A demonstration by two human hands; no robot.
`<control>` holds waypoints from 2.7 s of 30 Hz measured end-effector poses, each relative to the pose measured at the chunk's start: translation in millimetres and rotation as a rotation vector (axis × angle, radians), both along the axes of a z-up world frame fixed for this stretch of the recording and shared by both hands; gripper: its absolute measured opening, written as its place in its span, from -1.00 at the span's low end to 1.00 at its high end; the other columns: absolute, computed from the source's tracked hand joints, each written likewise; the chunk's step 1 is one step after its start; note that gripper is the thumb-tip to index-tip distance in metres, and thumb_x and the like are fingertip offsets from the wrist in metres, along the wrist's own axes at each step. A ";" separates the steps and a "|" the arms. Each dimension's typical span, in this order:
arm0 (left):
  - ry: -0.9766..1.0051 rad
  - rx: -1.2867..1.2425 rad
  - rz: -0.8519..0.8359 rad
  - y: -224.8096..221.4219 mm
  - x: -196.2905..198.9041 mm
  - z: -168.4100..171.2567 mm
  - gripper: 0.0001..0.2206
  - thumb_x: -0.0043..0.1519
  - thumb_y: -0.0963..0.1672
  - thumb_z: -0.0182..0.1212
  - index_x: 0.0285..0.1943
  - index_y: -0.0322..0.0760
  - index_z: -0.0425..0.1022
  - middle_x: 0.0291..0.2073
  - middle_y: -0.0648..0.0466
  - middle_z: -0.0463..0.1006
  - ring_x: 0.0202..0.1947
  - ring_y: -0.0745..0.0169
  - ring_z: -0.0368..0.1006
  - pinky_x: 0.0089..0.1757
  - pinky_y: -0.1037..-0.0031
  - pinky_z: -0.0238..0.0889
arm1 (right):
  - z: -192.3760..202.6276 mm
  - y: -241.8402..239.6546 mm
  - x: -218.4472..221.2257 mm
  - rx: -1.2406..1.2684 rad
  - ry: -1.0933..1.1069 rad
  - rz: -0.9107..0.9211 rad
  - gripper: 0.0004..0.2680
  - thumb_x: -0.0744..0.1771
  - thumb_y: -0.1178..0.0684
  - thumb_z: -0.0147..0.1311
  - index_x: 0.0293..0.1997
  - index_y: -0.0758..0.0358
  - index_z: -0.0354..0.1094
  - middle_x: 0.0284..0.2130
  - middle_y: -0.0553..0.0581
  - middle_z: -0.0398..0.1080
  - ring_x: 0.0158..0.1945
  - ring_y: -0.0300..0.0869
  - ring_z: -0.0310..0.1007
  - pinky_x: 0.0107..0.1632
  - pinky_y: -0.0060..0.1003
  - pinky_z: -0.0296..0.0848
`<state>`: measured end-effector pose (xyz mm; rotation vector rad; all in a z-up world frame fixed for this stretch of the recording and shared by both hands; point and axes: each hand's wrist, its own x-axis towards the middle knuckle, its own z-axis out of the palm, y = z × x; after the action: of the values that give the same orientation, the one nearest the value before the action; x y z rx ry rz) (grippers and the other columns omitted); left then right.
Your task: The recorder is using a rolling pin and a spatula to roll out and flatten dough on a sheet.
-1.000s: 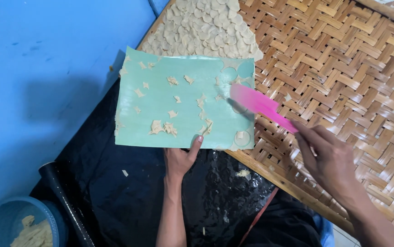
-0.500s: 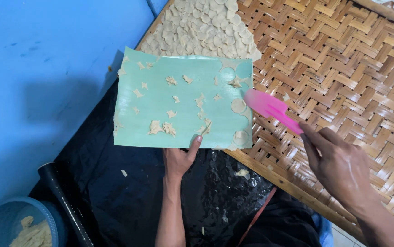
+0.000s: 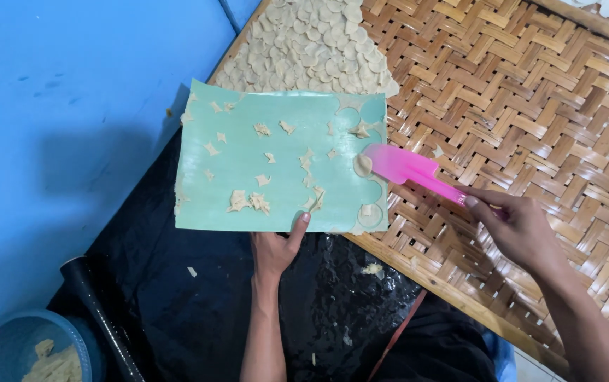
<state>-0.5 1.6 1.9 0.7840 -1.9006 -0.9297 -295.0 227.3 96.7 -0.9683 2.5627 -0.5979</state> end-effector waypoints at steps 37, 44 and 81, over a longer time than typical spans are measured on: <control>0.022 0.030 0.011 0.7 -1.3 3.7 -0.64 0.19 -0.07 0.39 0.01 -0.50 0.58 -0.13 -0.20 0.64 -0.11 -0.12 0.59 -0.06 0.17 0.39 | -33.9 -237.2 -140.3 -0.705 -0.045 -0.064 -0.79 0.44 0.06 0.06 0.16 0.28 0.51 -0.43 0.12 0.49 -0.46 -0.28 0.38 -0.36 -0.29 0.37; 0.032 0.031 0.003 0.2 -1.5 5.4 -0.65 0.19 -0.06 0.38 0.00 -0.47 0.59 -0.16 -0.17 0.66 -0.13 -0.08 0.61 -0.08 0.19 0.42 | -25.0 -224.8 -117.4 -0.456 0.689 0.175 -0.71 0.43 0.17 0.06 0.34 0.17 0.38 -0.22 0.31 0.43 -0.40 -0.05 0.43 -0.39 -0.07 0.44; -0.014 -0.065 0.015 0.3 -2.3 1.2 -0.67 0.22 -0.08 0.37 0.02 -0.47 0.59 -0.12 -0.19 0.65 -0.08 -0.13 0.59 -0.02 0.17 0.39 | 32.8 49.6 24.6 0.040 0.366 0.355 -0.74 0.33 -0.06 0.15 0.13 0.00 0.52 -0.41 0.09 0.51 -0.55 -0.04 0.51 -0.42 -0.14 0.52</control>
<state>-2.8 1.9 3.1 0.7667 -1.9249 -0.8508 -270.4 276.8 129.5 -1.5974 2.5890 -0.2893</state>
